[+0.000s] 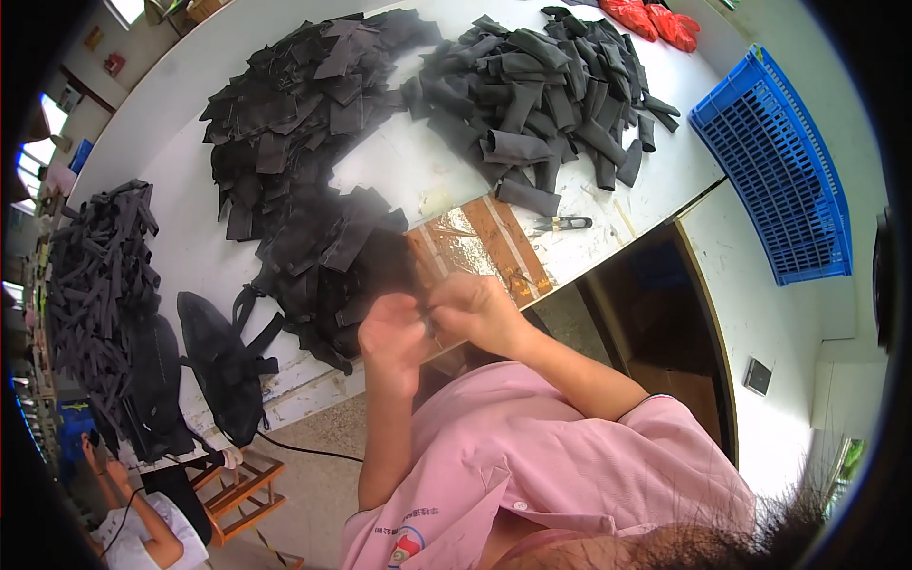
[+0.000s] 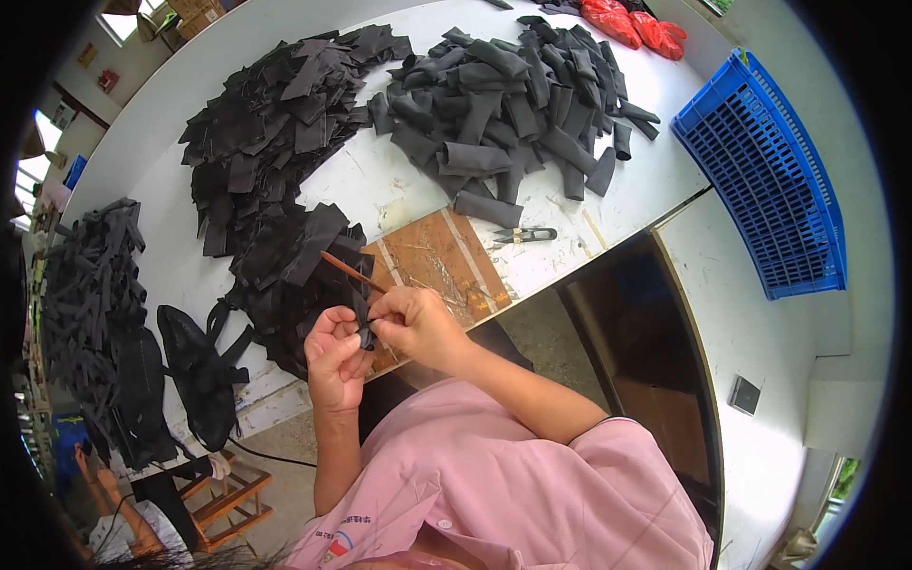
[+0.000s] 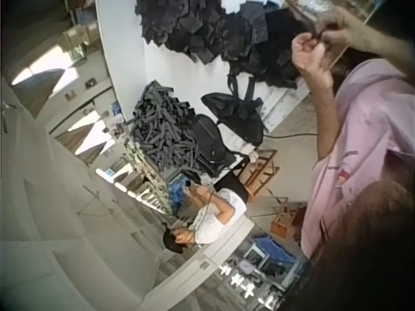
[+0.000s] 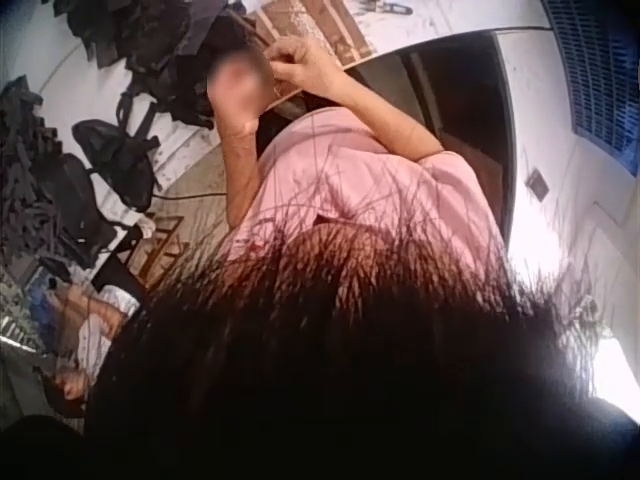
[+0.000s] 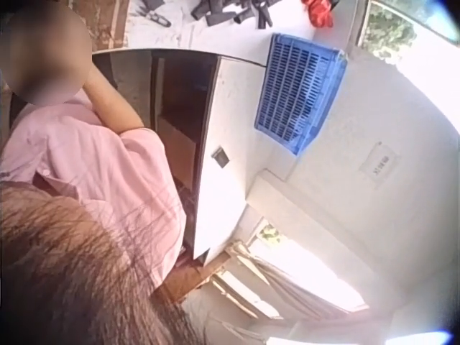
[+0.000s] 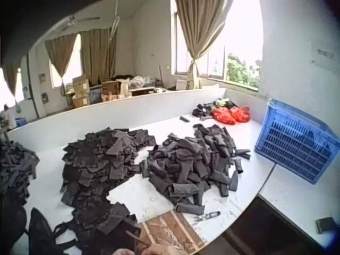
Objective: Assembling black foam or fabric components at a factory workbench.
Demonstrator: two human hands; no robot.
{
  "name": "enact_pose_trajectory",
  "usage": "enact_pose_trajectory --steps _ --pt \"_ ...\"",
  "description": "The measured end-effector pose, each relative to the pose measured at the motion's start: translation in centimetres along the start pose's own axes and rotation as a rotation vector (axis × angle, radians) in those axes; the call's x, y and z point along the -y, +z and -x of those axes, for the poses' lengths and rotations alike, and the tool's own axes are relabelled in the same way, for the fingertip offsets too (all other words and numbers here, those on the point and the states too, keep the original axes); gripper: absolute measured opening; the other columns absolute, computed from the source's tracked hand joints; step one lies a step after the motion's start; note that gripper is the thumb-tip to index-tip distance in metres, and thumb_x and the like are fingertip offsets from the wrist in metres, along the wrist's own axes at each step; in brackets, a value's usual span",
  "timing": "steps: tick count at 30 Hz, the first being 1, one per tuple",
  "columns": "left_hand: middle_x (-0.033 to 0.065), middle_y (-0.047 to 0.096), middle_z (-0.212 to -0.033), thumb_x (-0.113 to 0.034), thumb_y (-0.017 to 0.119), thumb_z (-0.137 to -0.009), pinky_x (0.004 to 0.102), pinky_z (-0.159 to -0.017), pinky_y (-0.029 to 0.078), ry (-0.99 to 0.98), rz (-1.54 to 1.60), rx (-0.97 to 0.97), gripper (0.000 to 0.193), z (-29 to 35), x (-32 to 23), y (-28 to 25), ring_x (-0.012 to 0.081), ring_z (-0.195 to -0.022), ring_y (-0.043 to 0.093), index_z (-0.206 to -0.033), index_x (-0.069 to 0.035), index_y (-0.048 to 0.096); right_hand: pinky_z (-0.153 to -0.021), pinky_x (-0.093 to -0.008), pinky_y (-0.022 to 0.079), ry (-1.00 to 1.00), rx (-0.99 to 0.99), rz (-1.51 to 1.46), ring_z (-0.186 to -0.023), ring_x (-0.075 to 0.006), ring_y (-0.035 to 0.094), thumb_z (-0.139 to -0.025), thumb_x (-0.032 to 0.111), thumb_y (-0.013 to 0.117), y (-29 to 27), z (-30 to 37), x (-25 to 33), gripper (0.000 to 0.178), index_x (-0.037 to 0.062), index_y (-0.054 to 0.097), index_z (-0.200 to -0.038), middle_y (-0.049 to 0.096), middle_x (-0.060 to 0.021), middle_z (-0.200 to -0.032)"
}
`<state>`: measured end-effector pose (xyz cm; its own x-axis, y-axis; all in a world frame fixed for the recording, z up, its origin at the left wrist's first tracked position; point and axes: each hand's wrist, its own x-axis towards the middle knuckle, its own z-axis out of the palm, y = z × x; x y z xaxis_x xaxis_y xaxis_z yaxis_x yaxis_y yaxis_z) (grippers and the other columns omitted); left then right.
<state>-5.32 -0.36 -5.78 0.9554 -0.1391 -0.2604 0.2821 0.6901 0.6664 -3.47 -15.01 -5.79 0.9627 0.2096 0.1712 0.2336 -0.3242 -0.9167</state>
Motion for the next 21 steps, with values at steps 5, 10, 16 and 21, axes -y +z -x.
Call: enact_pose_trajectory --steps 5,10,16,21 --pt "0.0068 0.059 -0.08 0.005 0.054 -0.065 0.0253 -0.067 0.045 0.337 -0.726 -0.262 0.016 -1.2 1.9 -1.3 0.0138 -0.072 0.056 -0.081 0.002 0.057 -0.054 -0.0224 0.041 0.728 0.179 -1.141 -0.059 -0.0094 0.049 -0.076 0.009 0.062 0.0 0.1 -0.6 0.004 0.0069 0.059 -0.077 0.055 0.0001 -0.073" --pt "0.0055 0.058 -0.077 0.01 0.05 -0.071 0.0168 -0.046 0.037 0.737 -1.084 -0.363 0.015 -1.1 2.3 -0.3 0.004 -0.051 0.046 -0.082 0.002 0.054 -0.055 -0.0194 0.038 0.638 0.238 -1.059 -0.06 -0.0055 0.046 -0.082 0.018 0.059 0.4 -0.1 0.4 0.015 0.0097 0.052 -0.072 0.05 0.0031 -0.068" --pt "0.0111 0.061 -0.082 0.012 0.053 -0.072 0.0148 -0.033 0.029 0.162 -0.217 -0.149 0.026 0.5 -0.1 1.4 0.0024 -0.044 0.043 -0.095 0.0 0.048 -0.053 -0.0177 0.036 0.57 0.161 -0.995 -0.057 -0.0053 0.044 -0.082 0.025 0.059 0.0 0.2 -0.4 0.019 0.0097 0.054 -0.072 0.05 0.0042 -0.066" --pt "0.0122 0.061 -0.081 0.012 0.051 -0.075 0.0153 -0.034 0.025 -0.062 0.279 0.206 0.037 1.2 -0.8 1.2 0.0011 -0.038 0.034 -0.11 0.001 0.044 -0.06 -0.02 0.041 0.551 0.24 -1.133 -0.061 -0.0068 0.047 -0.083 0.023 0.059 -0.7 0.3 0.6 0.017 0.0087 0.055 -0.074 0.052 0.002 -0.075"
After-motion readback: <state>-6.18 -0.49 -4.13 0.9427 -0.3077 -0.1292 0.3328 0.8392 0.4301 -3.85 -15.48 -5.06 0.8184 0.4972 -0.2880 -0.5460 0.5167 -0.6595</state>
